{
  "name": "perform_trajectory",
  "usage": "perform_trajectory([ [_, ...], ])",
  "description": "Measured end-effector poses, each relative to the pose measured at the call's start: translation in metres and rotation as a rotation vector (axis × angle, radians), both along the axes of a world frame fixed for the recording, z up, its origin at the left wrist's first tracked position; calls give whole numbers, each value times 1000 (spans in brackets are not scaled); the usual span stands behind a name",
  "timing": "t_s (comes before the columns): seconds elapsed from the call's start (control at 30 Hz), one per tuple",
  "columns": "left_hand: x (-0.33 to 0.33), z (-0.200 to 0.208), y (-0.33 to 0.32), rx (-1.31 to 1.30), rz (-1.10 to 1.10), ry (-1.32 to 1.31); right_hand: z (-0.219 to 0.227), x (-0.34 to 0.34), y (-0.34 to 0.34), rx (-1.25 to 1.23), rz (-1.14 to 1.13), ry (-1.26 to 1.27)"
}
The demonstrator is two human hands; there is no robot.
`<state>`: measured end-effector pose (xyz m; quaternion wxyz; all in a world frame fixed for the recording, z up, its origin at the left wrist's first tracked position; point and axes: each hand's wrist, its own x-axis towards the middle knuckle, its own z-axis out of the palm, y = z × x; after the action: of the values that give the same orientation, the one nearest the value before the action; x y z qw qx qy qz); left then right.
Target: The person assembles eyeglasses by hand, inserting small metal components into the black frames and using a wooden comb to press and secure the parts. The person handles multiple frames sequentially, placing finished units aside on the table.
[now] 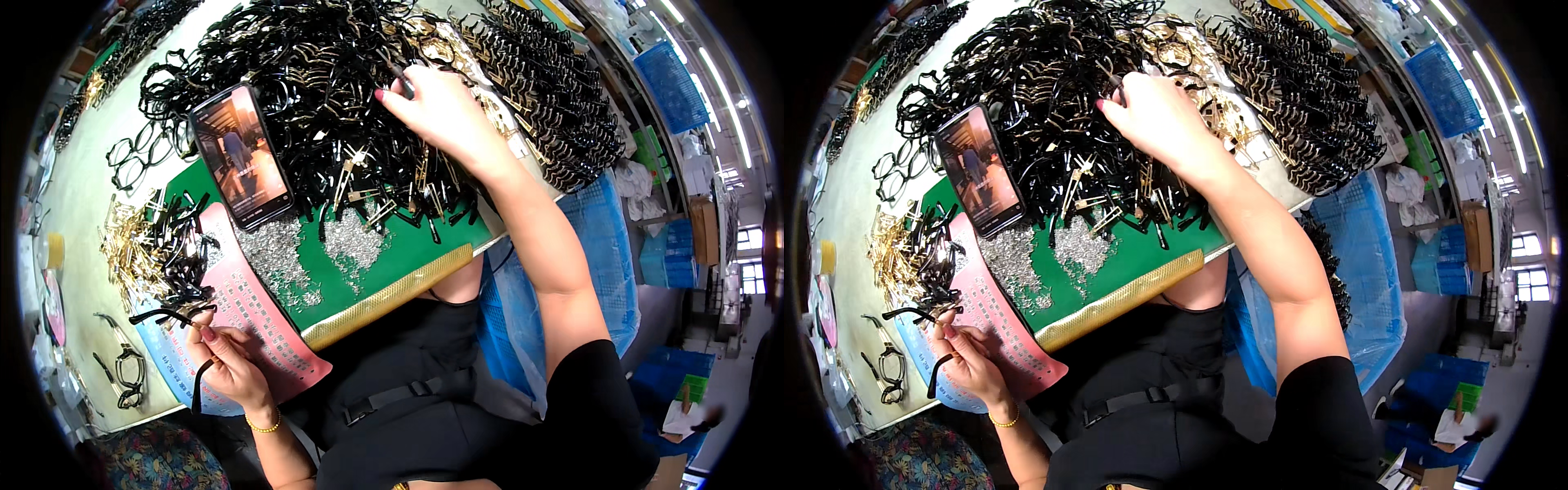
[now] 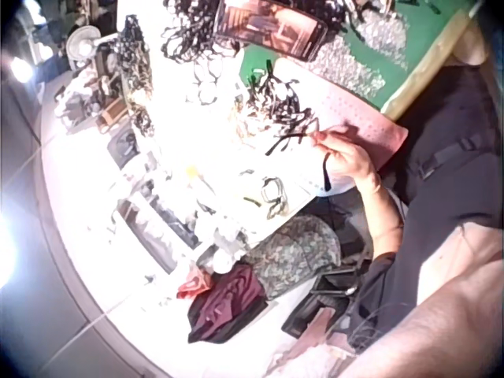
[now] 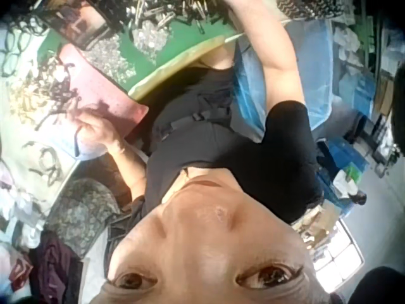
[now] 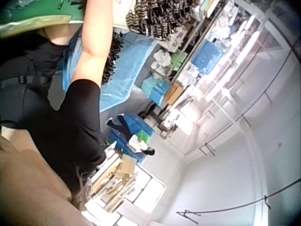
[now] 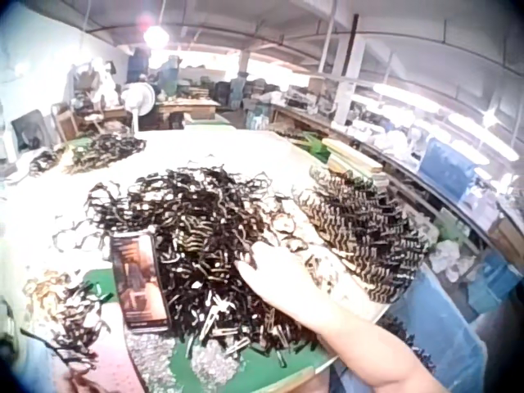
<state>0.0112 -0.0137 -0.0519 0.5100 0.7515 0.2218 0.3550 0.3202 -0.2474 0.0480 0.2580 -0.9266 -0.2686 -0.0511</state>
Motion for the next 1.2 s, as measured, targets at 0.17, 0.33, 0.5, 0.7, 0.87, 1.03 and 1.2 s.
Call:
perform_trajectory([
  [0.17,-6,0,3,-51,23,-82,6,-26,5,49,-72,-153],
  [0.33,0,10,3,-63,-34,1,17,-42,-15,42,-119,-184],
  [0.5,-21,18,9,-81,89,-224,32,-141,20,391,304,381],
  [0.7,-18,17,-10,-46,-132,81,-15,-199,34,-17,701,1062],
  [0.87,-12,19,-5,-194,-299,167,-9,-188,16,-329,556,256],
  [1.03,8,29,7,409,-565,272,-9,-181,12,-505,524,167],
  [1.2,17,30,3,410,-575,262,-14,-179,16,-475,500,164],
])
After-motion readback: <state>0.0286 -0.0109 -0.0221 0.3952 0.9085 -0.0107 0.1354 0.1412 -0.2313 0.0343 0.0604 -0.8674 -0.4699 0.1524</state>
